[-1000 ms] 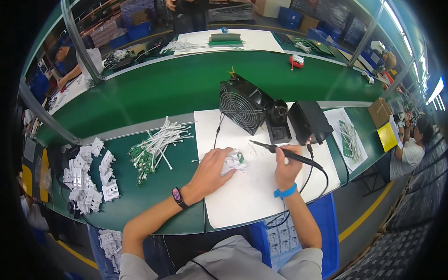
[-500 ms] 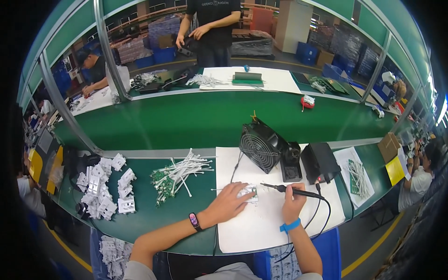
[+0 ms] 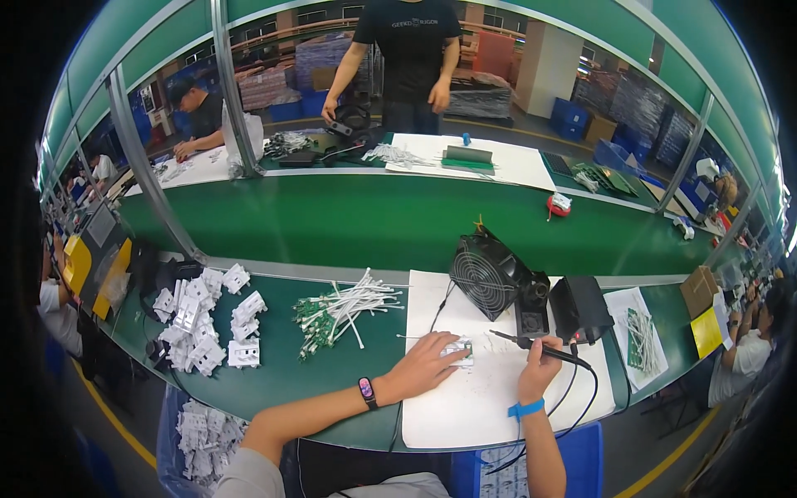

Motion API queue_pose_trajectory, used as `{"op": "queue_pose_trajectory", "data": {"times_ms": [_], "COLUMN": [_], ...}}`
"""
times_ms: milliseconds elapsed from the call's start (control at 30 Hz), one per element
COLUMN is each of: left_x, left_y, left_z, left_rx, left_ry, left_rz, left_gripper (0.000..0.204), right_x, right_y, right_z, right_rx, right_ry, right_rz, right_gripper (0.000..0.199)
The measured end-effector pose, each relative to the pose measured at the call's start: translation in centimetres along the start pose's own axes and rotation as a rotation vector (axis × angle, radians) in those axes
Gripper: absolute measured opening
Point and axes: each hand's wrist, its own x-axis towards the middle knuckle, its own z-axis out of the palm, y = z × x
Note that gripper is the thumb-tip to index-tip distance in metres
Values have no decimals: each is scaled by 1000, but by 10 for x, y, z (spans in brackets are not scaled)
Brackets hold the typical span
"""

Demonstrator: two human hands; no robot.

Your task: Assembling LED light fixtures by fitting circuit boards into housings and soldering the wire connections.

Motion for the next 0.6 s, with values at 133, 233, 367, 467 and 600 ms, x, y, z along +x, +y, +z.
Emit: {"op": "queue_pose_trajectory", "data": {"times_ms": [133,233,367,467,600], "left_x": [-1,-3,-5,-6,-8], "left_y": [-1,-4,-5,-7,-10], "left_z": [0,0,3,4,3], "left_rx": [-11,-33,-62,-75,-107], "left_ry": [22,20,40,49,35], "left_rz": [19,7,17,17,-15], "left_gripper": [40,41,42,42,43], "right_x": [3,3,5,5,4], "right_y": [-1,-2,1,4,7], "right_z": [-2,0,0,2,0], "right_rx": [-9,-25,-34,-42,-89], "right_ry": [-12,-20,-2,19,57], "right_rz": [4,-2,-28,-42,7], "right_gripper": [7,9,11,11,11]}}
